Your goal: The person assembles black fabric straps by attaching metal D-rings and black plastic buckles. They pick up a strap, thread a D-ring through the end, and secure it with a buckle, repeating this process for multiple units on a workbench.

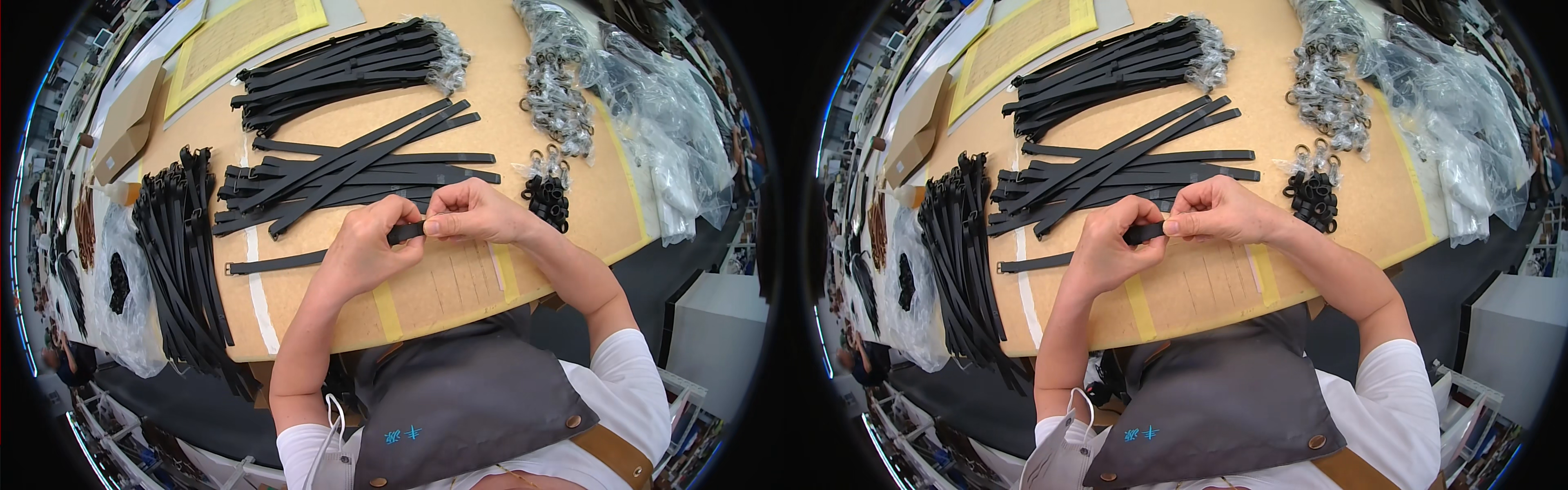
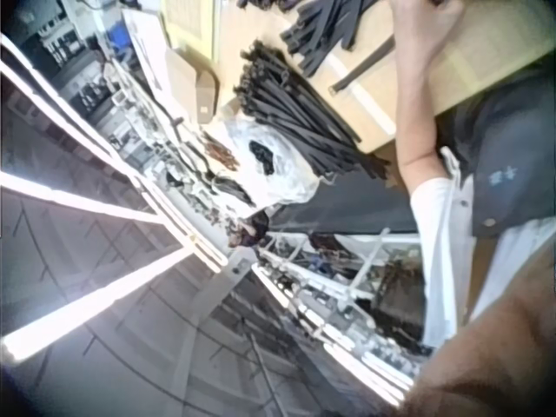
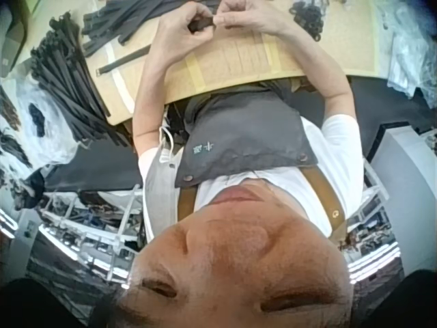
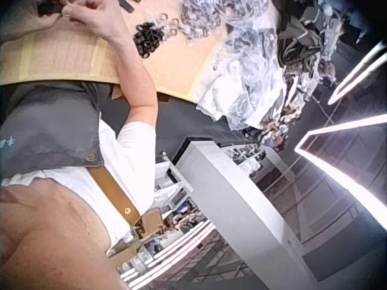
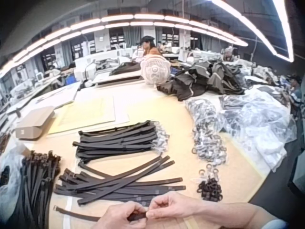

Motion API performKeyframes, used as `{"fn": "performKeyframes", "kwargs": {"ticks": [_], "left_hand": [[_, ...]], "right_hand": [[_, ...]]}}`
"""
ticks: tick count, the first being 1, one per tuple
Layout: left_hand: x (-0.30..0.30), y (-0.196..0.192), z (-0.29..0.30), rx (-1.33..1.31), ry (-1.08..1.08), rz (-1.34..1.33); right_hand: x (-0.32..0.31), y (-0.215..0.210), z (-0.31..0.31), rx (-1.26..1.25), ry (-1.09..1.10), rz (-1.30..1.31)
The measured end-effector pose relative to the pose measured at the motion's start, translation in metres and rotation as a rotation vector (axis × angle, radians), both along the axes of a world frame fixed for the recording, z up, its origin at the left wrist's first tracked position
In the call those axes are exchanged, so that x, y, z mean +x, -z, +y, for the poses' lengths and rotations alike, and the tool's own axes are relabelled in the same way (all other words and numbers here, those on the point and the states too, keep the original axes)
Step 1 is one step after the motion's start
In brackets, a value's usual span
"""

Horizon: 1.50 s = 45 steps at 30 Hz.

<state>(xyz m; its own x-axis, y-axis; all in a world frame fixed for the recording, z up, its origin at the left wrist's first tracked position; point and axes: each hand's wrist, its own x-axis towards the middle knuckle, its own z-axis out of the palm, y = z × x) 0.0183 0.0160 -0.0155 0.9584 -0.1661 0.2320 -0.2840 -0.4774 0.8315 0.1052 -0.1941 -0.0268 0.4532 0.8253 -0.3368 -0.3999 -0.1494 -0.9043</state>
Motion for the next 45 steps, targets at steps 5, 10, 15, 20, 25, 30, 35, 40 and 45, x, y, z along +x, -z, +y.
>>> {"fn": "performKeyframes", "kwargs": {"ticks": [5, 10, 15, 20, 25, 30, 35, 40, 45], "left_hand": [[0.000, 0.001, 0.000, -0.009, -0.001, -0.003], [-0.001, -0.001, 0.000, -0.004, 0.009, 0.007], [-0.001, -0.001, 0.000, -0.002, 0.014, 0.022], [-0.001, -0.003, 0.001, 0.020, 0.022, 0.023], [0.000, 0.002, 0.001, -0.063, 0.001, 0.037], [0.000, -0.006, 0.001, -0.062, 0.081, 0.028], [-0.003, -0.002, 0.002, -0.072, 0.073, -0.071], [-0.007, 0.002, 0.010, -0.119, 0.149, -0.096], [-0.009, -0.005, 0.006, -0.152, 0.170, -0.044]], "right_hand": [[0.000, -0.004, 0.000, -0.024, -0.007, -0.023], [0.000, -0.002, 0.000, -0.034, -0.010, -0.026], [0.000, -0.003, 0.001, -0.026, -0.016, -0.027], [-0.001, -0.006, 0.003, -0.025, 0.000, -0.029], [-0.001, -0.001, 0.001, 0.000, -0.012, 0.003], [-0.001, 0.000, -0.001, 0.013, -0.013, 0.047], [-0.002, -0.010, 0.001, -0.013, -0.024, 0.030], [-0.007, -0.001, 0.004, -0.066, 0.008, -0.126], [-0.014, 0.002, 0.000, 0.004, 0.048, -0.102]]}}
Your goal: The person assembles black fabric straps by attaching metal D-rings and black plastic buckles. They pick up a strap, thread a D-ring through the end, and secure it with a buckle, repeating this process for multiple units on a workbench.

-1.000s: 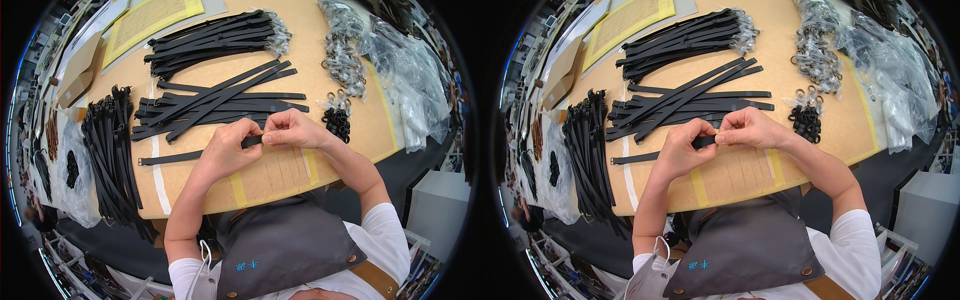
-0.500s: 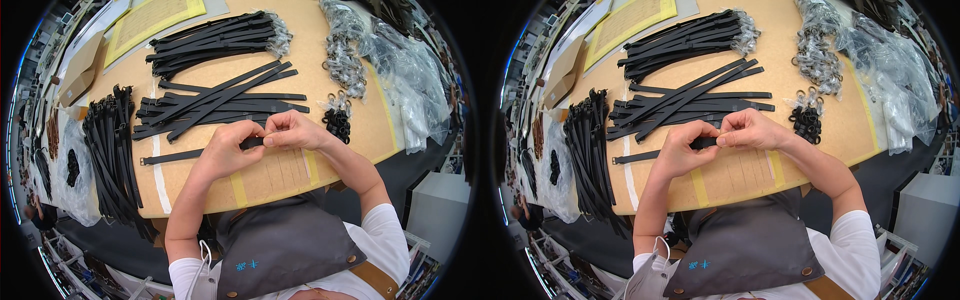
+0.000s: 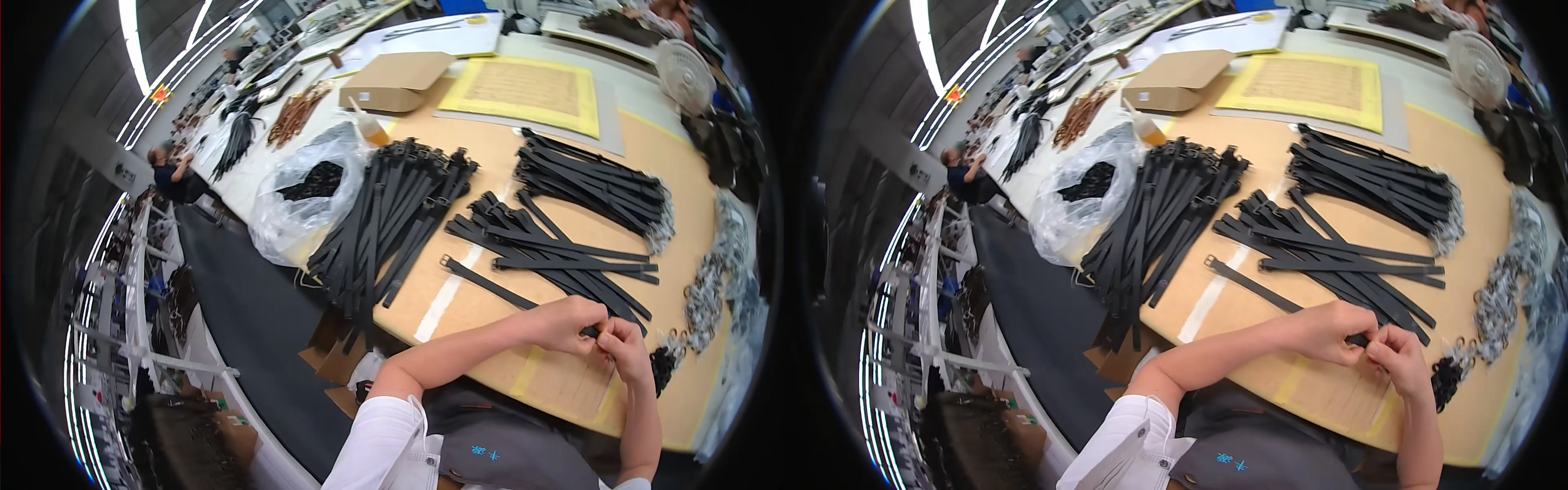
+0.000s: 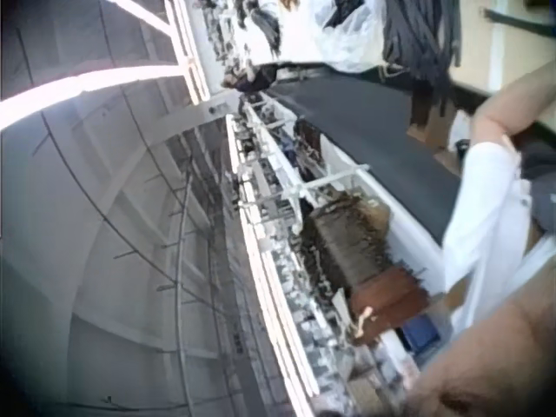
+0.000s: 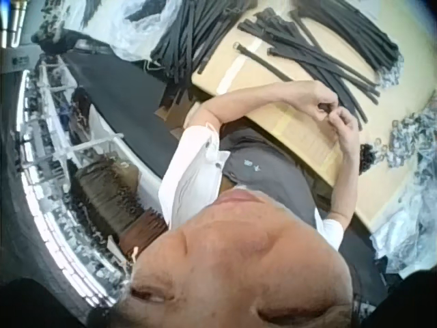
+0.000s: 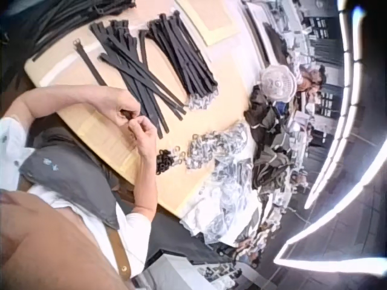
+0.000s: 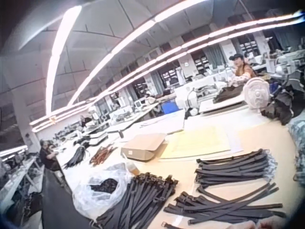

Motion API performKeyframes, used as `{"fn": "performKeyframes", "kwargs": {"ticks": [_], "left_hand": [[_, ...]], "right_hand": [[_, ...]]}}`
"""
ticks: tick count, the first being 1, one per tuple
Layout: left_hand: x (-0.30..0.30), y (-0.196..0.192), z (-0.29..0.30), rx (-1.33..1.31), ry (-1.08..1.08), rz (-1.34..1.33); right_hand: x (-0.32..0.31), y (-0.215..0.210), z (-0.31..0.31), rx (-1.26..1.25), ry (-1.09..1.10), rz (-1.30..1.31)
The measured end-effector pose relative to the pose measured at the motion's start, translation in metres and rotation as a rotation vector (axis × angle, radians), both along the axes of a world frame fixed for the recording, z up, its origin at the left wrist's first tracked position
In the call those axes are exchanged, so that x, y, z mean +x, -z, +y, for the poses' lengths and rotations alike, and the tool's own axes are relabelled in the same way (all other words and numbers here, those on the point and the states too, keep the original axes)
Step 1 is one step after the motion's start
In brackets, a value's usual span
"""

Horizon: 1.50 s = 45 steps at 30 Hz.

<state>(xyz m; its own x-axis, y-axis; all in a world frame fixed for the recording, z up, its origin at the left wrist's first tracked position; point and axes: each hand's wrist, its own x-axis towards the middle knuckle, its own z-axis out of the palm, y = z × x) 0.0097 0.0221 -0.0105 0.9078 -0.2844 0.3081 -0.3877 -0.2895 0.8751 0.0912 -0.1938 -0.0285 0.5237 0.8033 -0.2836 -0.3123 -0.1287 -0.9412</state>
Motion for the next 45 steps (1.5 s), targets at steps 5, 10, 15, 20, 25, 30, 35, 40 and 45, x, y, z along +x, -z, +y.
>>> {"fn": "performKeyframes", "kwargs": {"ticks": [5, 10, 15, 20, 25, 30, 35, 40, 45], "left_hand": [[-0.006, 0.002, 0.001, -0.048, -0.010, -0.051], [-0.002, 0.003, -0.001, -0.124, 0.022, -0.042], [-0.002, -0.002, -0.001, -0.122, 0.039, -0.012], [-0.004, 0.005, -0.002, -0.183, 0.048, -0.009], [0.000, 0.011, -0.007, -0.228, 0.077, -0.013], [0.006, 0.026, -0.006, -0.329, 0.145, -0.011], [0.009, 0.025, 0.001, -0.378, 0.096, 0.046], [0.010, 0.020, 0.009, -0.357, 0.065, 0.092], [0.010, 0.022, 0.007, -0.387, 0.087, 0.092]], "right_hand": [[0.000, -0.003, 0.004, 0.013, -0.128, -0.047], [-0.006, 0.001, 0.003, 0.056, -0.056, -0.046], [-0.019, 0.018, 0.008, 0.157, 0.052, -0.022], [-0.032, 0.014, 0.019, 0.171, 0.147, -0.033], [-0.034, 0.020, 0.011, 0.182, 0.219, -0.010], [-0.022, 0.043, -0.002, 0.193, 0.159, 0.058], [-0.015, 0.036, 0.001, 0.188, 0.139, -0.001], [-0.018, 0.018, 0.006, 0.261, 0.039, 0.027], [-0.016, 0.041, 0.001, 0.262, 0.118, -0.033]]}}
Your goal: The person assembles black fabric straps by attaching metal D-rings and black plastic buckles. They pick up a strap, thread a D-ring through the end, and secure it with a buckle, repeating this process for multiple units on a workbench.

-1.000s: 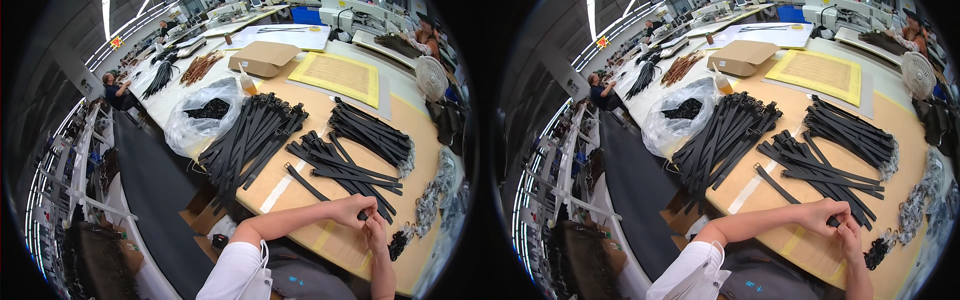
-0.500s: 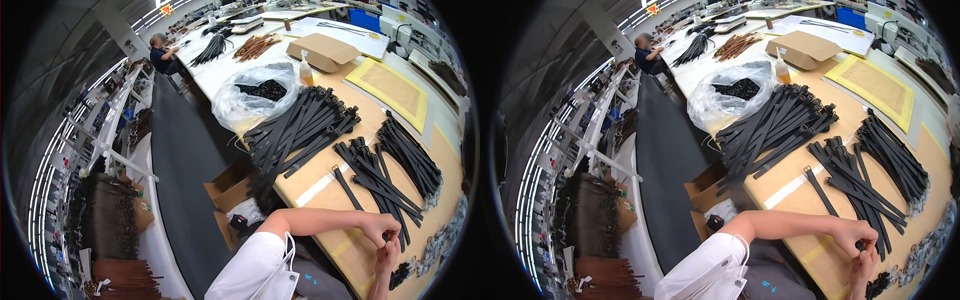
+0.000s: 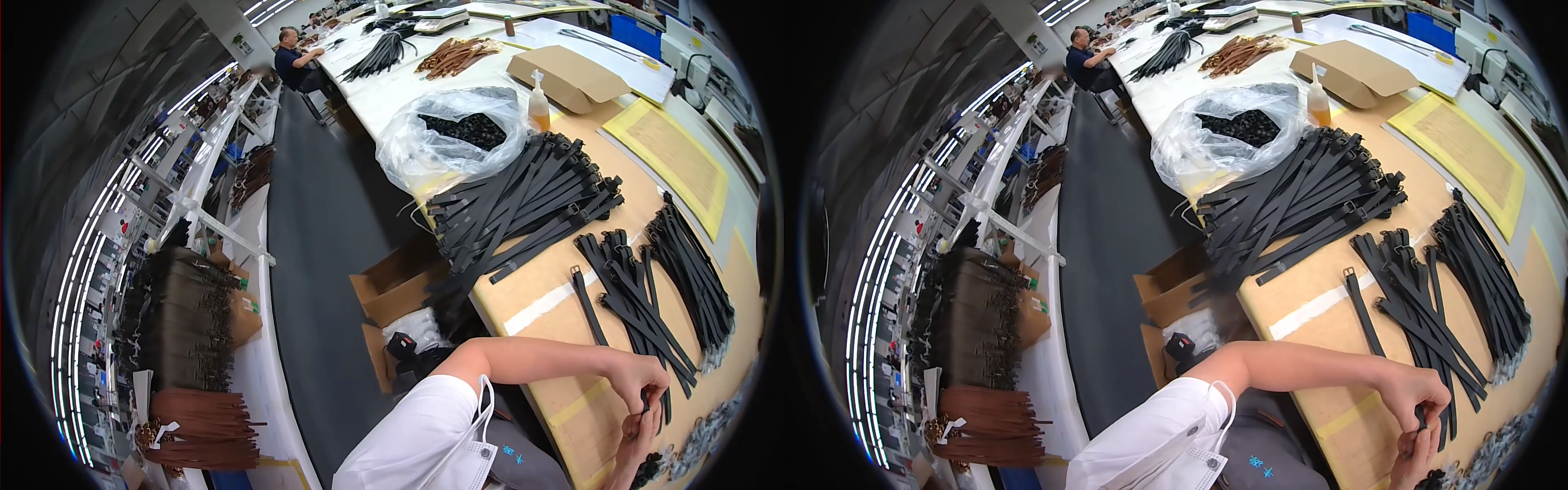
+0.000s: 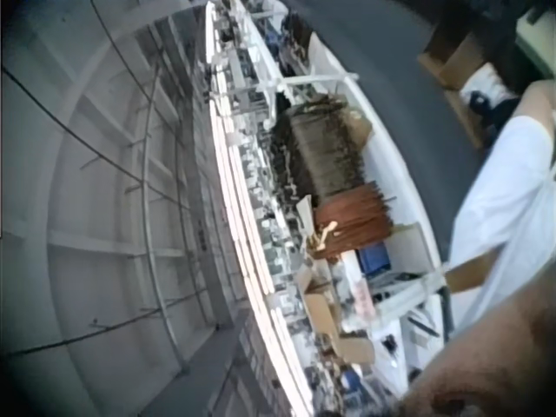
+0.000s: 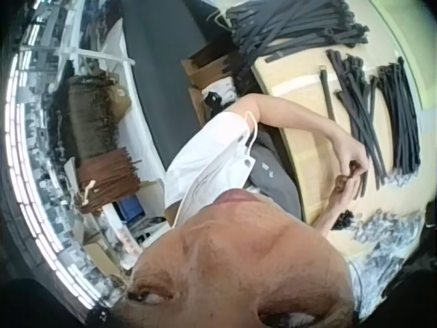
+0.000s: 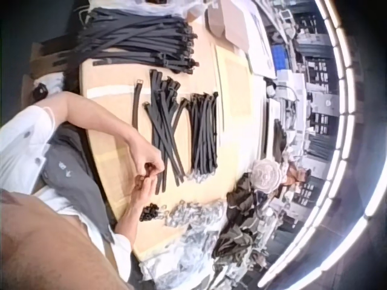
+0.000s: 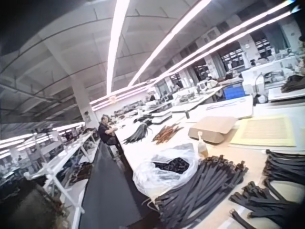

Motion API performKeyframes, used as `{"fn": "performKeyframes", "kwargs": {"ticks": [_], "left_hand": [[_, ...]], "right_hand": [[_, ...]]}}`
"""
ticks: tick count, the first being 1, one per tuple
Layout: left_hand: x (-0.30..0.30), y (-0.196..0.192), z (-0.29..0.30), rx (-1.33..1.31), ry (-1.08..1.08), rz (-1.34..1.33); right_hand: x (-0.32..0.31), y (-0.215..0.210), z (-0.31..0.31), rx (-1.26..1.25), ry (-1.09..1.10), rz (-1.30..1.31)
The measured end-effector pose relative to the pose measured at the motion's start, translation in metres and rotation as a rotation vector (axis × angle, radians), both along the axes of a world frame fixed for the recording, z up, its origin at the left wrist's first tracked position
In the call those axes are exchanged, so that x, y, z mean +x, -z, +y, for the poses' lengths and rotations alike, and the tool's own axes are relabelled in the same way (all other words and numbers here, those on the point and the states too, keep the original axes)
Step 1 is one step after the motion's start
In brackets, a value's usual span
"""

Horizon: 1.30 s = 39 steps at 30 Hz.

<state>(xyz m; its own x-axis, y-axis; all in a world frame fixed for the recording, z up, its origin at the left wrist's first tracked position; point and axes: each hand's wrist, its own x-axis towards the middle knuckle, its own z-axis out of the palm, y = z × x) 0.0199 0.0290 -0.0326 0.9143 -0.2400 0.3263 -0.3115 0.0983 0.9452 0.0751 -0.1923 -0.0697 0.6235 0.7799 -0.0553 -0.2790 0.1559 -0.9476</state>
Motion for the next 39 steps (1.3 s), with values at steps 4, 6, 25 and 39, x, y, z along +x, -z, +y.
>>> {"fn": "performKeyframes", "kwargs": {"ticks": [4, 6, 25, 39], "left_hand": [[-0.001, 0.004, -0.002, 0.046, 0.007, -0.029], [-0.003, 0.005, -0.002, 0.051, 0.005, -0.026], [-0.035, -0.064, 0.093, 0.747, -0.248, 0.194], [0.154, -0.018, 0.151, 1.557, -0.507, -0.011]], "right_hand": [[-0.002, 0.003, 0.000, 0.021, -0.016, 0.023], [-0.002, 0.003, 0.001, 0.023, -0.022, 0.028], [0.043, -0.072, -0.017, -0.231, 0.043, -0.434], [0.223, -0.038, 0.040, -0.870, 0.447, -1.367]]}}
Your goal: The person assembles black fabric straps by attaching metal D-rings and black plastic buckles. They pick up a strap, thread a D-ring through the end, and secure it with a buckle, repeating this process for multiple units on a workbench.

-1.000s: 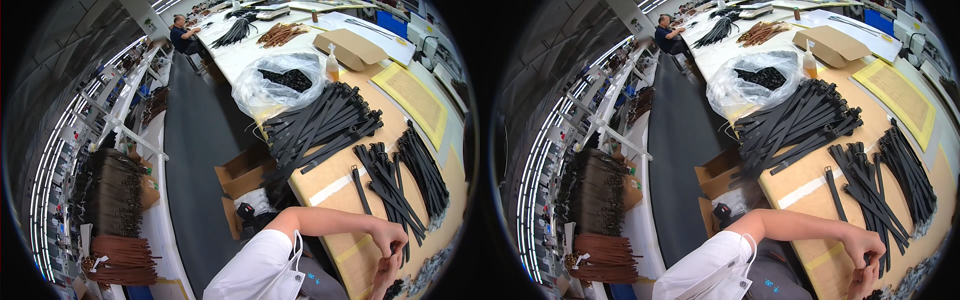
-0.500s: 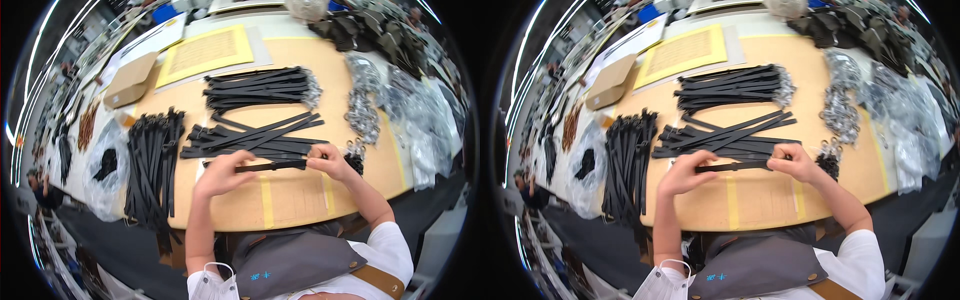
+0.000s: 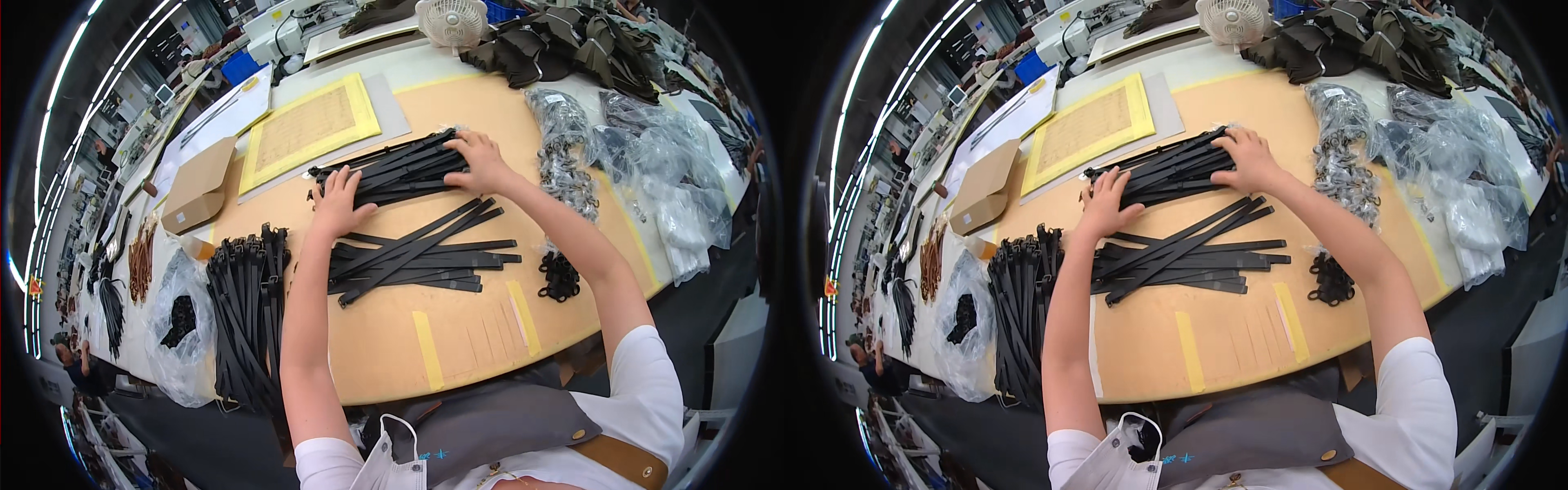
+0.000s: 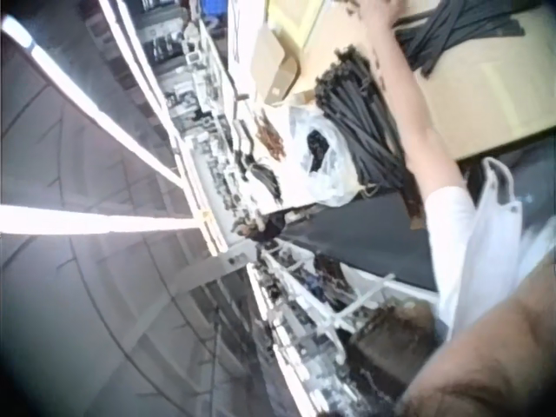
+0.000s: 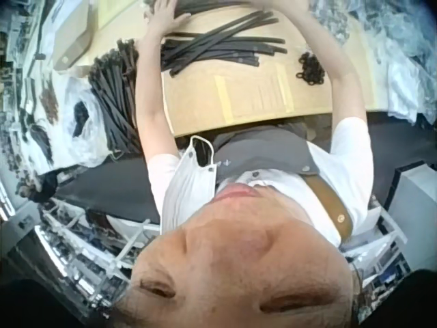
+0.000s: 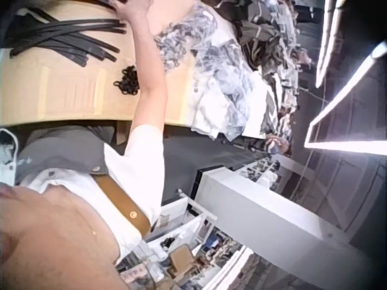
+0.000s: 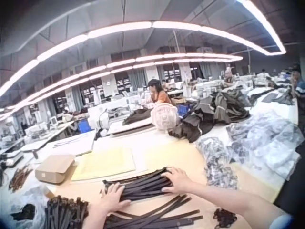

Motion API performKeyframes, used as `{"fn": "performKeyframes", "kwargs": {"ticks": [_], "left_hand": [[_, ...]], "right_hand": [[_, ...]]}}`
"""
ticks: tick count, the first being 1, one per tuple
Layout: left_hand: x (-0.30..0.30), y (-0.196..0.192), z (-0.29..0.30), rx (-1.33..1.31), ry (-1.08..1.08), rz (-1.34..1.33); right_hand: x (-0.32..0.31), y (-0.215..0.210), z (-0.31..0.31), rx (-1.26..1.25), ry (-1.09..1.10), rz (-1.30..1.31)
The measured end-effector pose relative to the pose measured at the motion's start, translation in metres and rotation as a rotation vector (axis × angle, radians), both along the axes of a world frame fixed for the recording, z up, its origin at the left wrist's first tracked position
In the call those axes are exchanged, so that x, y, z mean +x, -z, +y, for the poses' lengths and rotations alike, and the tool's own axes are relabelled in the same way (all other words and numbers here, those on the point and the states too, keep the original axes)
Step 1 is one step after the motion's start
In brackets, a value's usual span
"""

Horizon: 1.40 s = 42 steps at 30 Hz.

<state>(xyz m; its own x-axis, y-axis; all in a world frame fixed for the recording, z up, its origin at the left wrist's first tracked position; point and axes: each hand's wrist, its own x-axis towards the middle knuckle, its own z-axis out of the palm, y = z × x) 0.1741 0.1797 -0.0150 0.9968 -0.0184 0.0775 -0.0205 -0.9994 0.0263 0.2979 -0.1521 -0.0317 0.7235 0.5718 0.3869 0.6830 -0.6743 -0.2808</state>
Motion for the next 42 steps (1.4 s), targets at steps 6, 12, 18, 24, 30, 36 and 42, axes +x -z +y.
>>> {"fn": "performKeyframes", "kwargs": {"ticks": [6, 12, 18, 24, 30, 36, 42], "left_hand": [[0.018, 0.033, 0.011, 0.173, -0.006, -0.054], [0.031, 0.030, 0.011, 0.174, -0.042, -0.056], [-0.027, 0.003, -0.036, -0.224, 0.284, -0.209], [-0.067, 0.028, -0.059, -0.522, 0.288, -0.060], [-0.061, 0.035, -0.063, -0.584, 0.231, -0.024], [-0.066, 0.021, -0.073, -0.512, 0.246, -0.068], [-0.103, -0.048, -0.098, -0.389, 0.069, -0.024]], "right_hand": [[0.008, 0.020, 0.013, -0.317, -0.008, 0.036], [0.016, 0.011, 0.019, -0.289, -0.037, 0.029], [-0.028, -0.002, -0.003, 0.011, -0.313, 0.430], [-0.040, -0.006, -0.013, -0.241, -0.342, 0.476], [-0.048, 0.010, -0.017, -0.294, -0.376, 0.302], [-0.056, 0.012, -0.014, -0.287, -0.346, 0.249], [-0.064, -0.010, -0.029, -0.031, -0.310, 0.173]]}}
